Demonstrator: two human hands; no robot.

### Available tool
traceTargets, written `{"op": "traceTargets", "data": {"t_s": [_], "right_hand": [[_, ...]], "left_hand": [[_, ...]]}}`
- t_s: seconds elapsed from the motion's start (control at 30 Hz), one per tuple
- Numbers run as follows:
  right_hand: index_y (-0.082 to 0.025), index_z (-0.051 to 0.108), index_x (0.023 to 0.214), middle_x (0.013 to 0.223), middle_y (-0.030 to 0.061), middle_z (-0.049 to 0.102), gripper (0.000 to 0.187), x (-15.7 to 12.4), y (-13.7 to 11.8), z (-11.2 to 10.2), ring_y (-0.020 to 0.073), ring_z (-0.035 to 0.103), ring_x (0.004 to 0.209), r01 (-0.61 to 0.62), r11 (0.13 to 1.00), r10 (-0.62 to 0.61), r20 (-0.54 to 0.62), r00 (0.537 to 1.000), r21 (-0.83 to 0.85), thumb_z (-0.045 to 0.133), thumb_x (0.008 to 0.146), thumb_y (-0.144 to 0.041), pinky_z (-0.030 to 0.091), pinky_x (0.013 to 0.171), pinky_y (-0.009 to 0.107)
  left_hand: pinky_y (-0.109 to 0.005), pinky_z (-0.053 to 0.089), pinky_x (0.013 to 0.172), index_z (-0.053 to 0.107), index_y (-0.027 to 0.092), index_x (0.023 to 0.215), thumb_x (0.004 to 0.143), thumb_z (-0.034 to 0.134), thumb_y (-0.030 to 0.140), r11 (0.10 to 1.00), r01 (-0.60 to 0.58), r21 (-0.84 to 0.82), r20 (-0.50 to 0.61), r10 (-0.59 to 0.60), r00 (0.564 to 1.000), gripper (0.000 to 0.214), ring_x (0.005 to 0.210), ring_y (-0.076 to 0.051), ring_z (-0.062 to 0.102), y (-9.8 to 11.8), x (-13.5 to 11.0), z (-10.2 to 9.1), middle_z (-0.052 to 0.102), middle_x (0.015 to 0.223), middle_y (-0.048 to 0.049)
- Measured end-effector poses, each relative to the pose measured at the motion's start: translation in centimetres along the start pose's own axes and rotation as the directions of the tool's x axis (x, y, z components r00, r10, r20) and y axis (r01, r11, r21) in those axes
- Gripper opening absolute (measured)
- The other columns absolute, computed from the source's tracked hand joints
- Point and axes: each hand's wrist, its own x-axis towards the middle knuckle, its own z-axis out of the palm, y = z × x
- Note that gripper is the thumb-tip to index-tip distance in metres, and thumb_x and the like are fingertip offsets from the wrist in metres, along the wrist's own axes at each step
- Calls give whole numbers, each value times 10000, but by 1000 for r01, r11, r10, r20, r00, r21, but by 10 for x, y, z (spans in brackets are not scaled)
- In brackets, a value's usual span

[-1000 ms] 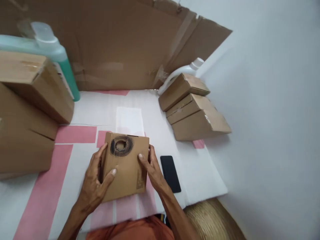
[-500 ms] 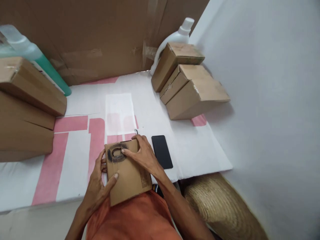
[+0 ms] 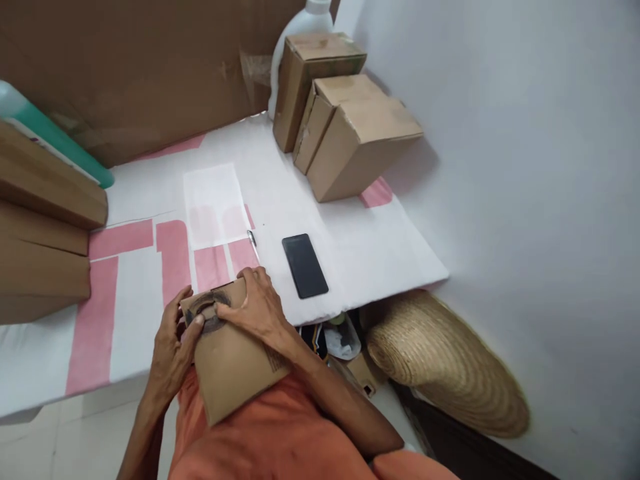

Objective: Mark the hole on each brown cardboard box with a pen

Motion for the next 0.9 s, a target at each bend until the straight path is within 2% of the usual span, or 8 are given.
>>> {"op": "traceTargets", "data": {"t_s": [0.27, 0.37, 0.43, 0.5, 0.57, 0.67, 0.83, 0.9], "right_hand": [[-198, 621, 1234, 1321, 155, 612, 619, -7, 6, 4, 370, 610, 1271, 67, 998, -67, -27, 997, 12, 862, 768, -527, 538, 1108, 534], [-220, 580, 1341, 1374, 142, 652, 592, 1, 22, -13, 299, 675, 1212, 100, 967, -106, 13, 994, 233, 767, 900, -568, 571, 1034, 455], [-215, 574, 1351, 1266, 122, 721, 483, 13, 33, -28, 254, 723, 1067, 76, 960, -67, -40, 997, 269, 633, 1020, -563, 579, 926, 395], [-205, 634, 1234, 1057, 93, 767, 310, 28, 41, -41, 255, 731, 965, 1, 995, 8, -91, 996, 101, 571, 1077, -465, 548, 877, 382], [-202, 680, 1064, 939, 95, 778, 159, 43, 45, -45, 291, 736, 967, -78, 991, 70, -81, 994, -111, 658, 1034, -357, 517, 880, 399], [-209, 666, 872, 934, 121, 795, 159, 57, 46, -40, 324, 742, 953, -113, 976, 106, -46, 993, -187, 809, 900, -273, 508, 840, 404], [-242, 549, 780, 731, 18, 710, 208, 55, 47, -40, 210, 713, 749, -59, 997, 53, -126, 991, -48, 635, 966, -208, 531, 762, 338], [-261, 514, 862, 705, -26, 669, 170, 44, 45, -47, 165, 671, 642, 26, 985, 14, -230, 973, 169, 583, 1013, -298, 529, 652, 294]], "left_hand": [[-552, 492, 1231, 531, 199, 1566, 961, 604, 609, 998, -50, 33, -80, 53, 995, 735, 1438, -355, 622, -5, -12, 6, 623, 1572, -178], [-571, 506, 1212, 546, 221, 1557, 950, 622, 644, 1000, -20, -8, -106, 20, 994, 744, 1431, -370, 624, -9, -16, 4, 626, 1566, -165], [-592, 506, 1207, 549, 234, 1552, 936, 636, 683, 999, 13, -31, -110, -17, 994, 767, 1426, -383, 624, -13, -19, 2, 618, 1573, -162], [-605, 505, 1207, 538, 242, 1556, 913, 662, 713, 997, 47, -63, -99, -53, 994, 806, 1417, -391, 630, -17, -20, 0, 614, 1570, -164], [-611, 489, 1228, 510, 248, 1580, 892, 700, 719, 994, 53, -97, -84, -62, 995, 854, 1428, -391, 623, -21, -20, 0, 610, 1566, -167], [-605, 454, 1267, 406, 270, 1657, 884, 765, 673, 991, 33, -130, -52, -40, 998, 943, 1483, -383, 583, -26, -22, 1, 570, 1598, -171], [-612, 450, 1272, 285, 253, 1703, 853, 826, 637, 977, 88, -192, 23, -85, 996, 1078, 1552, -414, 514, -30, -26, 6, 436, 1686, -212], [-644, 417, 1287, 253, 247, 1716, 824, 856, 617, 972, 83, -221, 32, -78, 996, 1138, 1560, -428, 498, -28, -27, 10, 433, 1680, -218]]}}
